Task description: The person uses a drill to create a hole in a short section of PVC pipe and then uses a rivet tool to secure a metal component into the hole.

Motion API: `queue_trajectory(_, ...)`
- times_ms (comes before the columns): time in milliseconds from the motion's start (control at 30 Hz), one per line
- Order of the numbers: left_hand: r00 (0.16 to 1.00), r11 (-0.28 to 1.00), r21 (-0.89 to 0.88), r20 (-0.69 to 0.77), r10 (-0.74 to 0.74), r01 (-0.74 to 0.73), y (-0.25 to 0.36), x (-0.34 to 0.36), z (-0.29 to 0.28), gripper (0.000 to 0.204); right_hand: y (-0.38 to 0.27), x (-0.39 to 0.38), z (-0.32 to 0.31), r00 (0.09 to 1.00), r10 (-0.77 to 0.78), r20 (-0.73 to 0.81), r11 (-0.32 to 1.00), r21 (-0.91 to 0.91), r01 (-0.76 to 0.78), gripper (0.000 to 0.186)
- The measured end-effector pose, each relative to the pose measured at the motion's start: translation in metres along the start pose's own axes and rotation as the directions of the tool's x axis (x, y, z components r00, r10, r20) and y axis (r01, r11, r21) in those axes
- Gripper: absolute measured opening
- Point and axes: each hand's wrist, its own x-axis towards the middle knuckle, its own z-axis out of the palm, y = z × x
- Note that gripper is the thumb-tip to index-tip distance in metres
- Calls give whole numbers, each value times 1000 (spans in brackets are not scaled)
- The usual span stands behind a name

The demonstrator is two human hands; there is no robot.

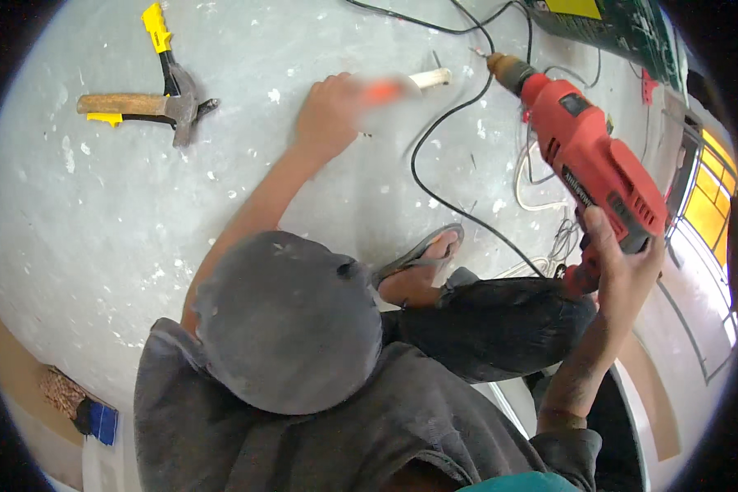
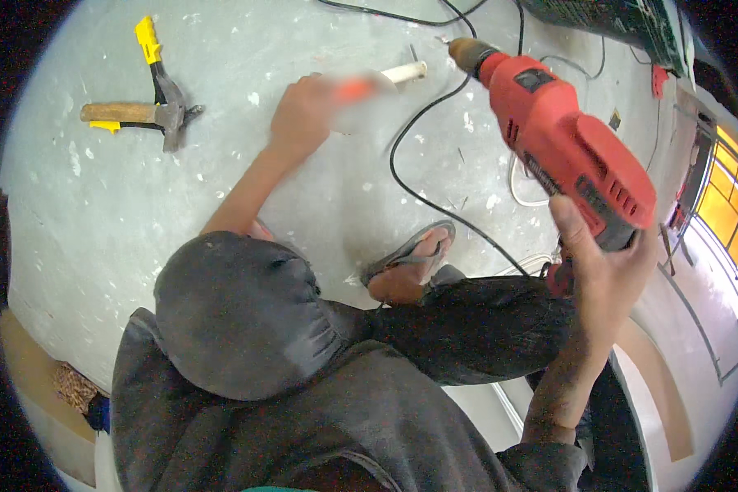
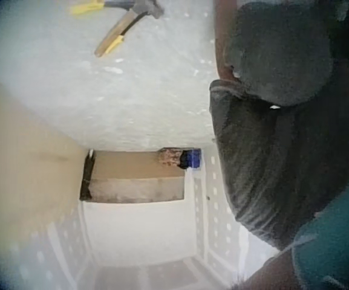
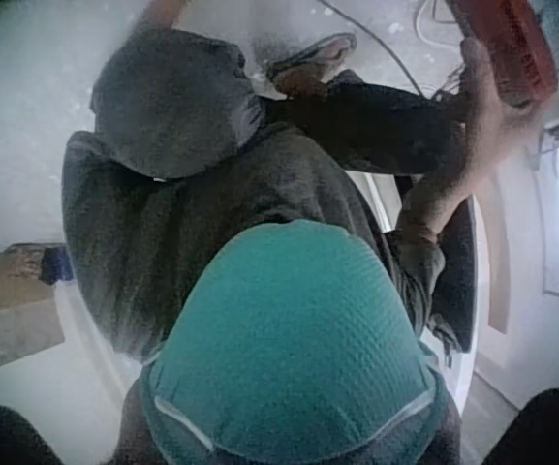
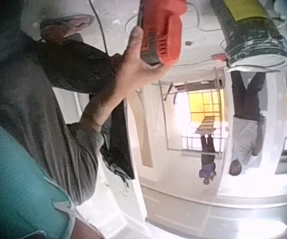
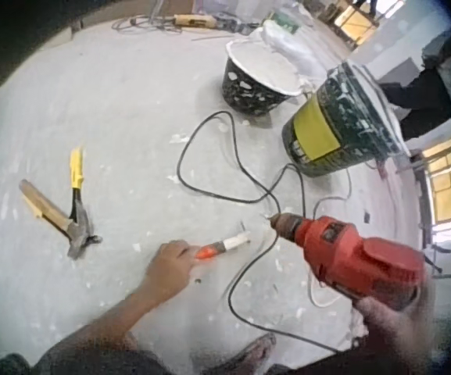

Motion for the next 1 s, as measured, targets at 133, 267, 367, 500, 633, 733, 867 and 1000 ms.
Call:
queue_trajectory(133,997,990,-120,24,-75,77,17,-1,-31,26,17,0,-10,999,7,-45,999,46,-5,58)
queue_trajectory(267,997,987,-145,31,-72,76,25,1,-46,26,24,-4,-19,985,-114,-132,993,19,117,55)
queue_trajectory(367,999,976,-212,4,-48,48,27,2,-49,26,26,-8,-25,985,-104,-139,994,31,110,55)
queue_trajectory(500,981,974,-171,147,-125,150,25,2,-43,26,30,-12,-28,990,-115,-82,981,150,127,58)
queue_trajectory(633,998,998,-26,51,-49,50,5,3,-18,25,21,-13,-17,991,-130,-17,990,51,131,56)
queue_trajectory(733,999,987,159,-37,14,-8,2,3,-4,30,17,-10,-10,992,-122,34,991,62,120,56)
queue_trajectory(867,995,992,115,-82,62,-53,-8,-8,11,31,3,-3,1,961,-196,193,980,18,196,58)
queue_trajectory(1000,983,997,18,-171,72,-70,-8,-11,16,30,1,4,20,900,-366,235,929,30,370,57)
